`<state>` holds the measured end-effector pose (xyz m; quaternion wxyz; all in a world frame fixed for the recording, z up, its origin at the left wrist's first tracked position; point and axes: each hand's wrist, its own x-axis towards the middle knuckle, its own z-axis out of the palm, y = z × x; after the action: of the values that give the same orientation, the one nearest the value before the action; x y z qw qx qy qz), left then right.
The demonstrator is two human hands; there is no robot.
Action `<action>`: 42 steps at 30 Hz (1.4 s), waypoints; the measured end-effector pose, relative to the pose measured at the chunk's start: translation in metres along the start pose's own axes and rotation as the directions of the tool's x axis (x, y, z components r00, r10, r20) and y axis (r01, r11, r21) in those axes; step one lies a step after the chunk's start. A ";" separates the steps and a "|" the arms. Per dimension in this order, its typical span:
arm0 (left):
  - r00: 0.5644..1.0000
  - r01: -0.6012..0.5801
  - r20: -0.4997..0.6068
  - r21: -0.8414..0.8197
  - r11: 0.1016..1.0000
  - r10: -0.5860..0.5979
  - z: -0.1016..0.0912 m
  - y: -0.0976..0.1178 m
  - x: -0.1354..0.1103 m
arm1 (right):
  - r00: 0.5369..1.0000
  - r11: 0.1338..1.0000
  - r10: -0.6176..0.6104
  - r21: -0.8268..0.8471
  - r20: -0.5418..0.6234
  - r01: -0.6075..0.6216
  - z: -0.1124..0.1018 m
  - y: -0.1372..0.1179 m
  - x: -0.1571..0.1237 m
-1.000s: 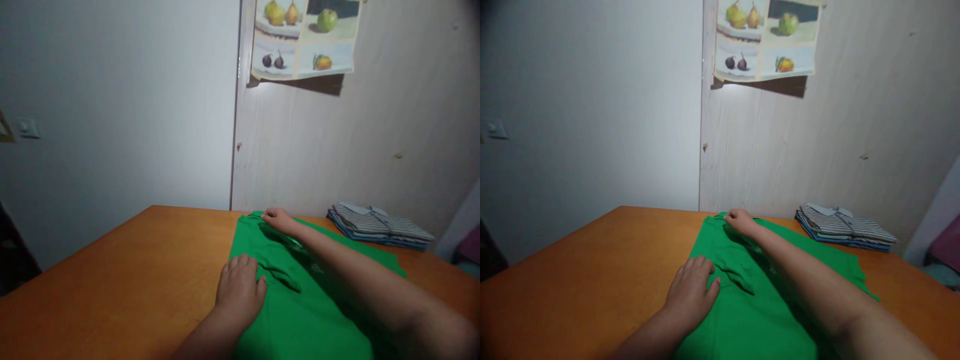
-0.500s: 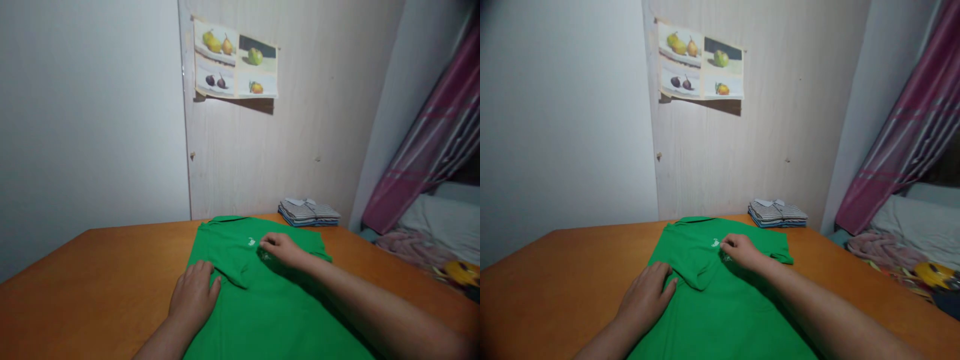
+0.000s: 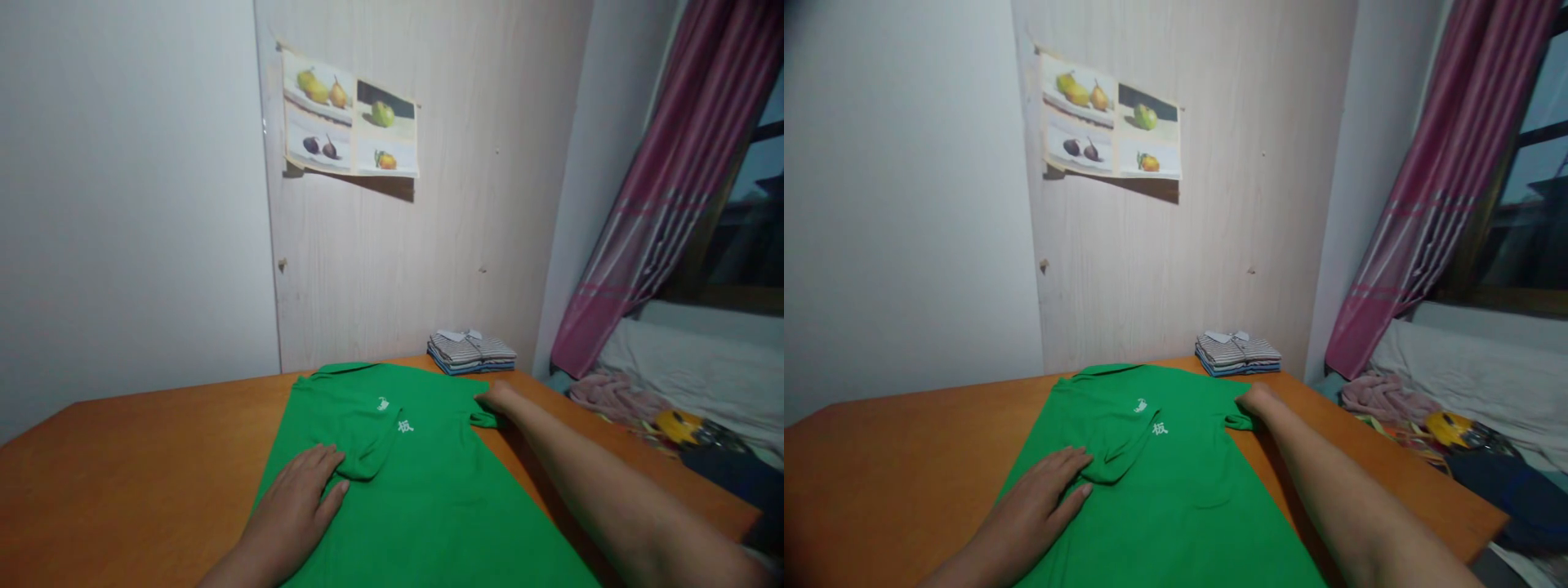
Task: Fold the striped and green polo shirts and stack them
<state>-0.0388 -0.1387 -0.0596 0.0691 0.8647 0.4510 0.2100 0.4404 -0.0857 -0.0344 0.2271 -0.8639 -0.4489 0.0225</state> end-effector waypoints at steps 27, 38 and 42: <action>0.999 -0.044 -0.029 -0.026 0.999 0.043 0.004 -0.004 0.002 | 0.630 0.666 -0.712 0.015 0.310 0.746 0.025 -0.262 -0.190; 0.998 -0.062 0.010 -0.005 0.998 0.063 -0.003 -0.003 0.005 | 0.799 0.728 -0.600 0.391 -0.034 0.563 -0.046 -0.137 -0.160; 0.995 -0.095 0.025 0.047 0.994 0.094 -0.005 -0.003 0.008 | 0.898 0.768 -0.439 0.536 0.040 0.351 -0.076 -0.055 -0.169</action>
<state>-0.0385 -0.1311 -0.0539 0.0433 0.8888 0.4139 0.1920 0.3157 -0.2200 0.0282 0.4119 -0.6520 -0.6152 0.1639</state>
